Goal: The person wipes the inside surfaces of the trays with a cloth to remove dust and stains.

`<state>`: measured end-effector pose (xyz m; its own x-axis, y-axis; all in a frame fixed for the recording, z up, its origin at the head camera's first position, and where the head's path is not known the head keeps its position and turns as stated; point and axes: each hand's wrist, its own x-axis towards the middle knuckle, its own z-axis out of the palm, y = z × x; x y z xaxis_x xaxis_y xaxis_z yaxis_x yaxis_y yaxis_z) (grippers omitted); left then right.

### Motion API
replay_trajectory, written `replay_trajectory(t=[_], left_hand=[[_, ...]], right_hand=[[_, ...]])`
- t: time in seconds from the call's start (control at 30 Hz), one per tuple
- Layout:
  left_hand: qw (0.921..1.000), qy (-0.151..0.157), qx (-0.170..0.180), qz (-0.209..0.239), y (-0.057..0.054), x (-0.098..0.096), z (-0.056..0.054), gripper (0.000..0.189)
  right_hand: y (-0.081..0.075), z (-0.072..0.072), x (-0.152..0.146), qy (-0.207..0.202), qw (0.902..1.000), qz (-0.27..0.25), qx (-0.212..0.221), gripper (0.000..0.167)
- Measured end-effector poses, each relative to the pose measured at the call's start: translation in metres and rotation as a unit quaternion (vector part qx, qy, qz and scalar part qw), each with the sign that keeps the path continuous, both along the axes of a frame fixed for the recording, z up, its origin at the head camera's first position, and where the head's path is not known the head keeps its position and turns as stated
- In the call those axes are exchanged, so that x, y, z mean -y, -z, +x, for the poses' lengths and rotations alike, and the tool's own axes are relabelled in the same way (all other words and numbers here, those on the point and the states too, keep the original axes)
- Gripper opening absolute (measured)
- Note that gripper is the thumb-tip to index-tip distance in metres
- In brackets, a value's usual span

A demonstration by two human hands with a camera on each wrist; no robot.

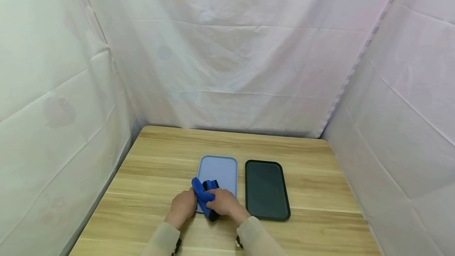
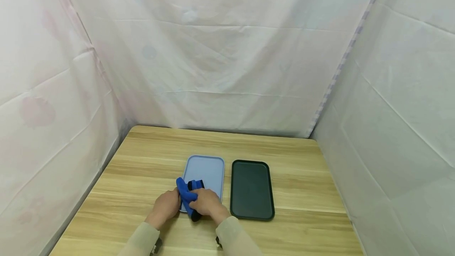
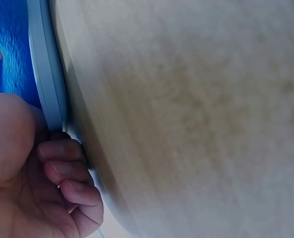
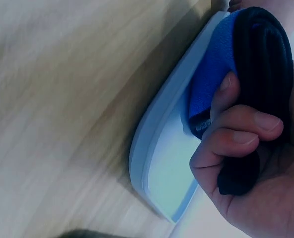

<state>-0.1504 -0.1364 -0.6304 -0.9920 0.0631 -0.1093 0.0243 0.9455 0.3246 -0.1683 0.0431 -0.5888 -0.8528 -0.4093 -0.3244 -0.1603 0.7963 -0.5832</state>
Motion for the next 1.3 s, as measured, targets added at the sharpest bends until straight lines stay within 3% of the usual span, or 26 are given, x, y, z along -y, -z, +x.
replay_trajectory(t=[0.27, 0.43, 0.57, 0.97, 1.3], left_hand=[[1.0000, -0.004, 0.003, -0.005, 0.001, -0.001, -0.002, 0.030], [0.9999, -0.009, 0.004, 0.003, -0.003, -0.002, -0.001, 0.025], [0.9999, -0.009, 0.010, 0.010, -0.004, -0.002, 0.000, 0.016], [0.9998, -0.008, -0.013, 0.008, -0.001, -0.001, 0.000, 0.020], [0.9999, -0.008, -0.006, 0.007, -0.002, -0.002, 0.001, 0.019]], right_hand=[[-0.007, -0.006, -0.016, -0.032, 0.9981, 0.053, 0.003, 0.044], [-0.012, -0.010, -0.028, -0.045, 0.9956, 0.082, 0.002, 0.039], [-0.017, -0.013, -0.038, -0.041, 0.9953, 0.085, 0.021, 0.039], [-0.023, -0.021, -0.060, -0.036, 0.9925, 0.095, 0.068, 0.044], [-0.026, -0.023, -0.065, -0.037, 0.9930, 0.105, 0.039, 0.031]])
